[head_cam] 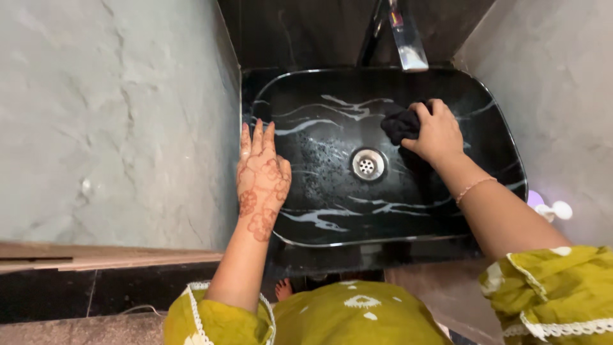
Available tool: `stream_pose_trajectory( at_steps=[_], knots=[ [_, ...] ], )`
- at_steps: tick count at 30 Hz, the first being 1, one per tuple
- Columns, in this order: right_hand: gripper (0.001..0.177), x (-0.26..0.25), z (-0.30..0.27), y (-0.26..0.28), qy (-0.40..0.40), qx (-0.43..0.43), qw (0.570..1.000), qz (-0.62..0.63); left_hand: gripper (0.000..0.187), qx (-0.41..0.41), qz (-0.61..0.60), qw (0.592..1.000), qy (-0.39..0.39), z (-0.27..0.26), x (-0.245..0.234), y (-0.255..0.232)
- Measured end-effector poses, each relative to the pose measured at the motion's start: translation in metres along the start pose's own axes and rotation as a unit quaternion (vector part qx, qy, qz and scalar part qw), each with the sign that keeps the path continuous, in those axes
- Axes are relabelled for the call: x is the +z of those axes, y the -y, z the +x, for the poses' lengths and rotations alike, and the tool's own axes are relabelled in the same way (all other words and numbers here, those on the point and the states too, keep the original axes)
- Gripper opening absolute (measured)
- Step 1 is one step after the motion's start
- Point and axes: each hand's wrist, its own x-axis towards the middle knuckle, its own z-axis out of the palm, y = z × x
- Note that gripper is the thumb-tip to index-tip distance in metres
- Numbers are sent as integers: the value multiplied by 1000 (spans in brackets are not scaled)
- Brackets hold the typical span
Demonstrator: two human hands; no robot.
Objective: The person uses a dark cloth to wipe the chrome faucet and the black marble sink basin. They repeatedly rub the faucet and the sink surface, including the drain area, to remove water spots and residue.
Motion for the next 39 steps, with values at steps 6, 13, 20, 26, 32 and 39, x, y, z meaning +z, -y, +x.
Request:
stream_pose_trajectory(
  at_steps=[6, 13, 20, 26, 32, 39],
  knots=[
    [70, 1, 5, 3, -46, -14, 999, 4, 73, -43, -61, 997, 17, 4, -18, -13],
    [67, -15, -17, 13, 57, -16, 998, 24, 79, -29, -17, 999, 33, 3, -25, -17],
    [64, -36, -75, 23, 215, -74, 972, 60, 78, 17, 25, 999, 16, -13, -22, -17],
    [66, -44, -91, 31, 228, -85, 970, 25, 80, 1, 40, 999, 31, -20, -21, -19],
    [68, -36, -75, 20, 190, -108, 975, 49, 80, 4, 25, 999, 24, -26, -21, -19],
    [73, -18, -39, 15, 124, -96, 988, -20, 79, -10, 5, 1000, 17, -28, -25, -21]
  ],
)
